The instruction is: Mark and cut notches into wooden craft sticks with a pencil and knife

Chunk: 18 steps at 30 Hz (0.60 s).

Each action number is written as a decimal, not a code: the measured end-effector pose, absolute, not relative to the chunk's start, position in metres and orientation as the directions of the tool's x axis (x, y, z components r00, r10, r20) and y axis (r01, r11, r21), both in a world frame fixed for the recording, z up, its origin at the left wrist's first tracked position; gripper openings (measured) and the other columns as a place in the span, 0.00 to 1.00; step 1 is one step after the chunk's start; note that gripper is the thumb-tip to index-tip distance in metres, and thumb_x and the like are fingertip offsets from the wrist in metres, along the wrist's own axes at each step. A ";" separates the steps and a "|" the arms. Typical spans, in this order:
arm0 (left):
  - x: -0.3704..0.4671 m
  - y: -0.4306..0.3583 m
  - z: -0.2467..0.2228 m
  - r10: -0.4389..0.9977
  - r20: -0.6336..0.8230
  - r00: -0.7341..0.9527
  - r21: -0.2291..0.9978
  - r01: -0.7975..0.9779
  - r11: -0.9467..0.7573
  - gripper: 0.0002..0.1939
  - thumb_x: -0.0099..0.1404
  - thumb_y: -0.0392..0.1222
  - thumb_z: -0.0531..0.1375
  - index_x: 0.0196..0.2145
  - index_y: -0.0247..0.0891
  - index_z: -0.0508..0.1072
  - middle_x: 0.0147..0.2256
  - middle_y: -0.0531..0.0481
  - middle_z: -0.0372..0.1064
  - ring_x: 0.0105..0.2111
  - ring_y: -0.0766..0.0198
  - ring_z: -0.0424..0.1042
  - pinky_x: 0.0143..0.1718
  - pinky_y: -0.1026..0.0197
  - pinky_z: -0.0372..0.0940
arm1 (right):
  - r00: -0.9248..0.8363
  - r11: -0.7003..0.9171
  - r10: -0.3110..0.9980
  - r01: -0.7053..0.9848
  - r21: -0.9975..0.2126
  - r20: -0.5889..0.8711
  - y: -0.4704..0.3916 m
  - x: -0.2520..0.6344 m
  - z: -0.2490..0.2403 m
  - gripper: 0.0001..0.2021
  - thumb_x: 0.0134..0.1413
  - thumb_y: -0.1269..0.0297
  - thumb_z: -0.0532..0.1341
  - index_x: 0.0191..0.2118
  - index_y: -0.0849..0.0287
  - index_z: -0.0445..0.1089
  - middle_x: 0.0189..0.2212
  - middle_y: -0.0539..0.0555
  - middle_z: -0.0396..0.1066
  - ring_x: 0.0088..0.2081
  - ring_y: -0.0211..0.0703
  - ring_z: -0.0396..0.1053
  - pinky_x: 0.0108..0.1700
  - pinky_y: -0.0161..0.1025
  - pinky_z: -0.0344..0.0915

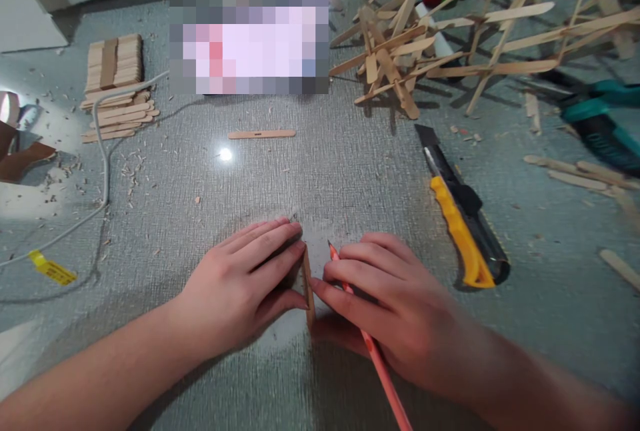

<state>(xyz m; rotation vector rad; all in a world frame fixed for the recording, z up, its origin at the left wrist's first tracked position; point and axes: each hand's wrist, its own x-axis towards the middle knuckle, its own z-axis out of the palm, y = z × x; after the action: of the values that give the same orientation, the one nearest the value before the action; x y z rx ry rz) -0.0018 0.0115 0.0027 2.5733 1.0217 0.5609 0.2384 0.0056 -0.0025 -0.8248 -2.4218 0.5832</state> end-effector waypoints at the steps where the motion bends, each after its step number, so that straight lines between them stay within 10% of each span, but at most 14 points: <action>1: -0.002 0.012 0.003 0.705 0.240 0.667 0.424 0.582 -0.694 0.24 0.71 0.52 0.61 0.54 0.29 0.74 0.56 0.37 0.72 0.59 0.51 0.71 0.63 0.48 0.68 | -0.684 0.722 0.653 0.433 -0.539 0.326 0.005 0.238 -0.003 0.10 0.67 0.64 0.59 0.39 0.62 0.76 0.35 0.55 0.75 0.42 0.47 0.67 0.49 0.47 0.59; 18: -0.001 0.012 0.004 0.709 0.236 0.664 0.435 0.580 -0.689 0.24 0.71 0.51 0.61 0.53 0.27 0.74 0.56 0.36 0.72 0.59 0.52 0.71 0.63 0.48 0.67 | -0.673 0.720 0.659 0.432 -0.543 0.337 0.006 0.238 -0.003 0.09 0.66 0.64 0.61 0.38 0.61 0.76 0.36 0.56 0.75 0.41 0.47 0.70 0.47 0.49 0.63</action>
<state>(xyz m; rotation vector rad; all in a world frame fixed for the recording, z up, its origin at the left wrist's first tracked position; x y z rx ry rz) -0.0008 0.0122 0.0043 2.5595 1.0244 0.5620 0.2384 0.0056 -0.0025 -0.8297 -2.4036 0.5803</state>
